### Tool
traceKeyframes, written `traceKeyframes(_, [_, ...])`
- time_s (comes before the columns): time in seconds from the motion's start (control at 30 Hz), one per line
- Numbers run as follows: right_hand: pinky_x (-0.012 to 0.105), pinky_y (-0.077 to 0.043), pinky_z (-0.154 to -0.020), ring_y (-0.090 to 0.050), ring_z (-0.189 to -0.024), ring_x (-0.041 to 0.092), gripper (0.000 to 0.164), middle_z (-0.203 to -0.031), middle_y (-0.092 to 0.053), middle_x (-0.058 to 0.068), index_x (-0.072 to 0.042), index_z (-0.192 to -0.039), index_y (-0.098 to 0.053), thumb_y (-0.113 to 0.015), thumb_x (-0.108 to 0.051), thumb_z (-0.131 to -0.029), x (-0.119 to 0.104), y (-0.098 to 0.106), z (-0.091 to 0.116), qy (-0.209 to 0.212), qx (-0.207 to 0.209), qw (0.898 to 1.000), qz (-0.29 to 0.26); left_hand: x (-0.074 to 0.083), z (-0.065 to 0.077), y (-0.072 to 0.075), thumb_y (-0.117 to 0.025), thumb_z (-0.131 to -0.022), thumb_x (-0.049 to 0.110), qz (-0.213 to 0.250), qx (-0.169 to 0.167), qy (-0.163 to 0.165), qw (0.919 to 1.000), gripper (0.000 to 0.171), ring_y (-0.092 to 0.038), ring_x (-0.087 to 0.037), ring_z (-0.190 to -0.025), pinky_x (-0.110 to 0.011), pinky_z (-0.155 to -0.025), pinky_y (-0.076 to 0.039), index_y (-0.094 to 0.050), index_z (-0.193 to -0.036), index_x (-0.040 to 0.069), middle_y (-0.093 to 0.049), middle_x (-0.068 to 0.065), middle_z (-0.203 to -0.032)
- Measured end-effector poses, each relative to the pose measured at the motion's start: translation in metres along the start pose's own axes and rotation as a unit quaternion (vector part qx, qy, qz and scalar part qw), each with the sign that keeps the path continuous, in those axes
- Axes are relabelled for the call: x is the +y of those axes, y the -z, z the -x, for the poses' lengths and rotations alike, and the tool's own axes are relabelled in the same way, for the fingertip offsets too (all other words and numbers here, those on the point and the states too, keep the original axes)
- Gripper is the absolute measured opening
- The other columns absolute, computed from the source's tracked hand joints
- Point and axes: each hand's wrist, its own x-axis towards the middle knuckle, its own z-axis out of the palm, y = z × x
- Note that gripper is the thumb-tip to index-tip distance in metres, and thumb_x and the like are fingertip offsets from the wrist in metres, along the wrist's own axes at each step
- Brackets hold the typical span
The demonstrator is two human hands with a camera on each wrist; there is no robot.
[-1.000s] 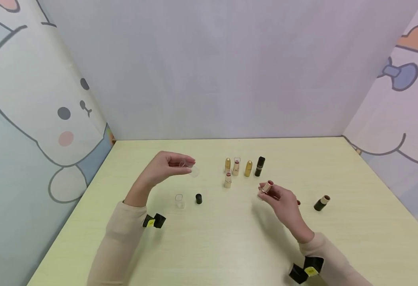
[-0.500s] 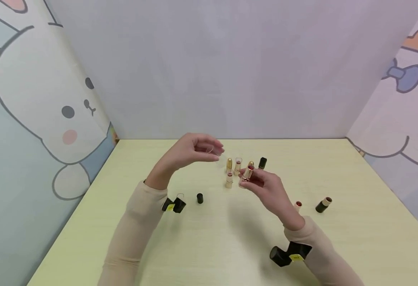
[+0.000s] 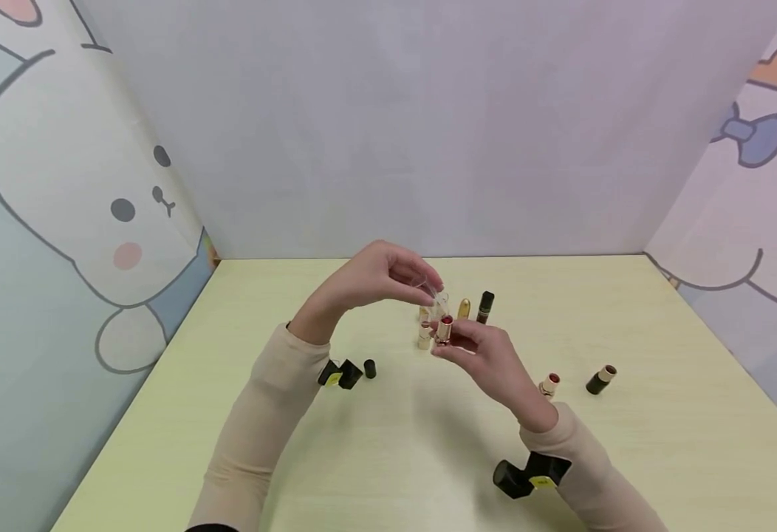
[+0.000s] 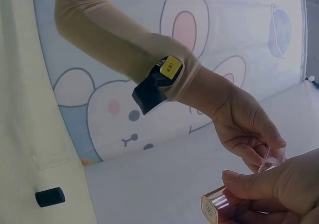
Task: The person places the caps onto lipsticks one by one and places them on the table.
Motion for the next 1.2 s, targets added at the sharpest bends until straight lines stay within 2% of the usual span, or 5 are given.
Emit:
traceKeyframes(0.17, [0.027, -0.053, -0.082, -0.065, -0.092, 0.021, 0.021, -0.094, -0.066, 0.009, -0.001, -0.099, -0.066, -0.07, -0.007, -0.079, -0.002, 0.001, 0.0, 0.029, -0.007, 0.999, 0.012, 0.005, -0.002, -0.002, -0.072, -0.077, 0.006, -0.019, -0.027, -0.013, 0.9994, 0.026, -0.066, -0.026, -0.078, -0.033, -0.073, -0.056, -0.069, -0.102, -0.001, -0.07, -0.009, -0.087])
traceKeyframes(0.33, [0.026, -0.054, -0.08, -0.066, -0.091, 0.022, 0.025, -0.093, -0.067, 0.009, 0.001, -0.101, -0.066, -0.071, -0.006, -0.078, -0.003, 0.002, 0.0, 0.034, -0.003, 0.999, 0.024, 0.007, -0.004, -0.004, -0.073, -0.077, 0.008, -0.038, -0.049, -0.014, 0.998, 0.027, -0.063, -0.016, -0.074, -0.031, -0.072, -0.055, -0.069, -0.103, 0.0, -0.07, -0.007, -0.085])
traceKeyframes(0.67, [0.021, -0.054, -0.072, -0.067, -0.082, 0.009, 0.034, -0.098, -0.07, 0.013, 0.0, -0.108, -0.067, -0.073, -0.013, -0.076, 0.002, 0.005, -0.004, -0.034, -0.013, 0.999, -0.039, 0.008, -0.01, -0.011, -0.074, -0.077, 0.011, -0.12, -0.096, -0.024, 0.9879, 0.02, -0.056, -0.01, -0.069, -0.023, -0.064, -0.051, -0.072, -0.097, 0.007, -0.068, -0.001, -0.081])
traceKeyframes(0.83, [0.021, -0.054, -0.072, -0.065, -0.079, 0.002, 0.031, -0.096, -0.069, 0.015, 0.001, -0.104, -0.067, -0.073, -0.01, -0.076, 0.001, 0.006, -0.003, -0.042, -0.01, 0.998, -0.055, 0.005, -0.012, -0.014, -0.074, -0.076, 0.012, -0.128, -0.099, -0.012, 0.9867, 0.02, -0.057, -0.009, -0.068, -0.023, -0.062, -0.05, -0.072, -0.096, 0.009, -0.068, 0.0, -0.081])
traceKeyframes(1.2, [0.021, -0.055, -0.072, -0.067, -0.079, 0.004, 0.029, -0.095, -0.068, 0.017, 0.004, -0.103, -0.067, -0.072, -0.009, -0.077, 0.002, 0.007, -0.002, -0.048, -0.003, 0.996, -0.075, -0.001, -0.016, -0.018, -0.073, -0.078, 0.01, -0.114, -0.096, -0.006, 0.9887, 0.017, -0.056, -0.009, -0.065, -0.023, -0.059, -0.049, -0.072, -0.095, 0.008, -0.067, -0.001, -0.078])
